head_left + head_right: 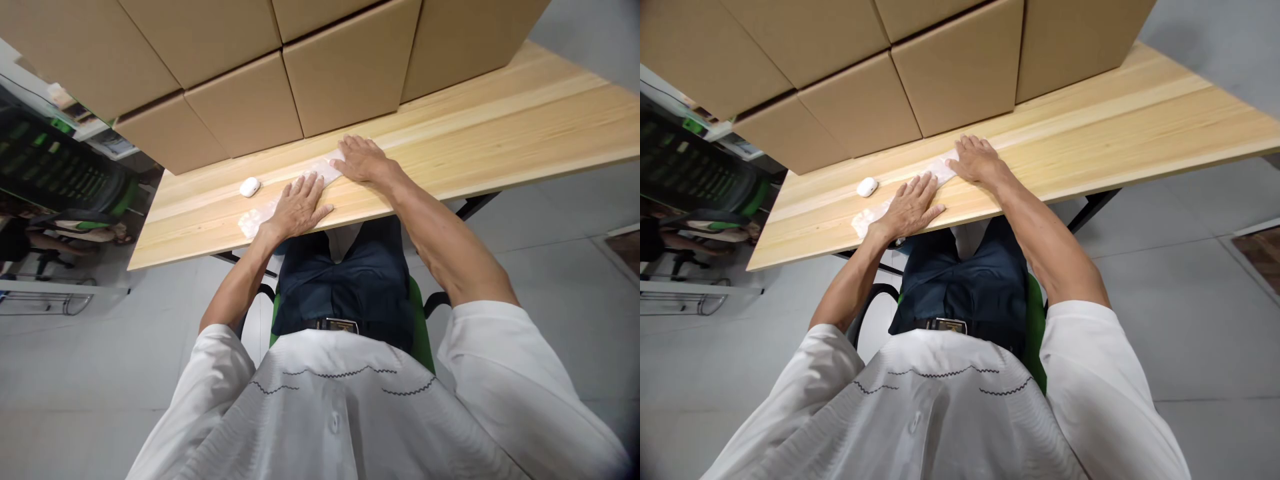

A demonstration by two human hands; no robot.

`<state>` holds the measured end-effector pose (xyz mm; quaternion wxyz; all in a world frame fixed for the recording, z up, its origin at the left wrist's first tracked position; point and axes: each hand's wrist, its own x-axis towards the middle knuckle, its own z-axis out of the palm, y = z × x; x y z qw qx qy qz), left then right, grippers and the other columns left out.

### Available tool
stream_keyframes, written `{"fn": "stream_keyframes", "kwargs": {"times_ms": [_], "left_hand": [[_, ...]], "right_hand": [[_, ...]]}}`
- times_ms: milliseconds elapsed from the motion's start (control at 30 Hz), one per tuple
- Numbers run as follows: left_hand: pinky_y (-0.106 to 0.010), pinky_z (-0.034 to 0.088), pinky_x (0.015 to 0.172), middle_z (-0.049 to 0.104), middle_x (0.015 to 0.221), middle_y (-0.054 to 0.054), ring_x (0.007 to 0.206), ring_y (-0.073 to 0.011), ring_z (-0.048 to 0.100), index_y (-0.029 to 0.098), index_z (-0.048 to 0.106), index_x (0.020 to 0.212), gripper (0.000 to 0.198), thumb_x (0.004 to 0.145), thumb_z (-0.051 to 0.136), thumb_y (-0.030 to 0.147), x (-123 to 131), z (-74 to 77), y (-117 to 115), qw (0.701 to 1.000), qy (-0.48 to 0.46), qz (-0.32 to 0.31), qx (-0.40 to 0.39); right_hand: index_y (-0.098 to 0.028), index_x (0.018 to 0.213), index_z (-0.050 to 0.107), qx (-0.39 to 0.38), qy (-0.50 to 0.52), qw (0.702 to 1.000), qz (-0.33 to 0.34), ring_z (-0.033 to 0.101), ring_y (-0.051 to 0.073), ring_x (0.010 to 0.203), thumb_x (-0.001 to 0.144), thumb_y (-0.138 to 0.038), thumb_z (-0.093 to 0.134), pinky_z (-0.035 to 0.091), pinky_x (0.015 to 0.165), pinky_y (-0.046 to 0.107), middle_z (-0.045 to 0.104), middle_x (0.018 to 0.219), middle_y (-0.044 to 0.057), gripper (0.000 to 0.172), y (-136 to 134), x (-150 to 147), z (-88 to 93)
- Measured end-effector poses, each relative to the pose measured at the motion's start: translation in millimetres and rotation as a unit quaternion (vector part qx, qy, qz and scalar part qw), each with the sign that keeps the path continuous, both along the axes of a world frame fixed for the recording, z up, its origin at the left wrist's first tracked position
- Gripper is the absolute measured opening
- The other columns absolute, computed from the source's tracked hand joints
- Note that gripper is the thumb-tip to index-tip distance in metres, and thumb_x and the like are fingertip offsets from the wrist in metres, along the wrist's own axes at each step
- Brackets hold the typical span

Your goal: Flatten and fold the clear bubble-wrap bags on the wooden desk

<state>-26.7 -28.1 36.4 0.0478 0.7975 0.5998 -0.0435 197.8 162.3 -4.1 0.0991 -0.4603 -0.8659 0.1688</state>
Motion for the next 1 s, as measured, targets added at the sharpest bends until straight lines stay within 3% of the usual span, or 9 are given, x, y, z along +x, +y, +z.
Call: {"fn": "stream_keyframes", "kwargs": {"times_ms": [233,367,533,700,1000], "left_hand": [[-0.069,0.026,0.161,0.022,0.215,-0.019,0.201,-0.0466,0.024,0.021,0.028,0.207,0.092,0.131,0.040,0.071,-0.8,-1.1,-2.6,1.000,0.012,-0.004,0.009],[-0.068,0.027,0.161,0.023,0.215,-0.020,0.201,-0.0473,0.024,0.018,0.029,0.206,0.092,0.131,0.041,0.070,1.7,-0.6,-1.9,1.000,0.020,-0.002,0.009],[-0.067,0.026,0.162,0.024,0.215,-0.020,0.201,-0.0478,0.023,0.016,0.031,0.205,0.092,0.131,0.044,0.069,3.0,-1.1,-1.8,1.000,0.027,0.002,0.004],[-0.067,0.026,0.162,0.026,0.214,-0.019,0.201,-0.0475,0.024,0.017,0.033,0.205,0.091,0.131,0.042,0.069,1.4,-2.5,-1.0,1.000,0.022,-0.001,0.004],[-0.065,0.026,0.162,0.026,0.214,-0.023,0.201,-0.0475,0.025,0.012,0.033,0.204,0.092,0.132,0.041,0.069,5.7,3.6,-2.1,0.999,0.040,0.008,-0.009]], "right_hand": [[-0.011,0.204,0.034,0.003,-0.002,1.000,-0.008,0.020,0.052,0.200,0.122,-0.085,0.037,0.015,0.163,0.074,0.022,0.215,0.019,0.111,3.1,-0.2,-2.4],[-0.016,0.204,0.036,0.011,0.016,1.000,-0.003,0.023,0.052,0.199,0.120,-0.091,0.036,0.016,0.163,0.076,0.027,0.214,0.017,0.113,5.6,0.1,-5.2],[-0.009,0.203,0.036,0.003,0.007,1.000,-0.005,0.022,0.053,0.199,0.121,-0.088,0.035,0.017,0.162,0.075,0.024,0.214,0.021,0.114,3.3,1.0,-2.8],[-0.017,0.204,0.037,0.007,0.027,1.000,0.001,0.025,0.053,0.198,0.118,-0.095,0.034,0.018,0.162,0.077,0.028,0.214,0.017,0.116,4.2,1.8,-3.4],[-0.011,0.204,0.034,-0.007,-0.003,1.000,-0.008,0.021,0.051,0.200,0.123,-0.083,0.035,0.016,0.164,0.071,0.024,0.215,0.019,0.109,-4.5,0.9,7.5]]}}
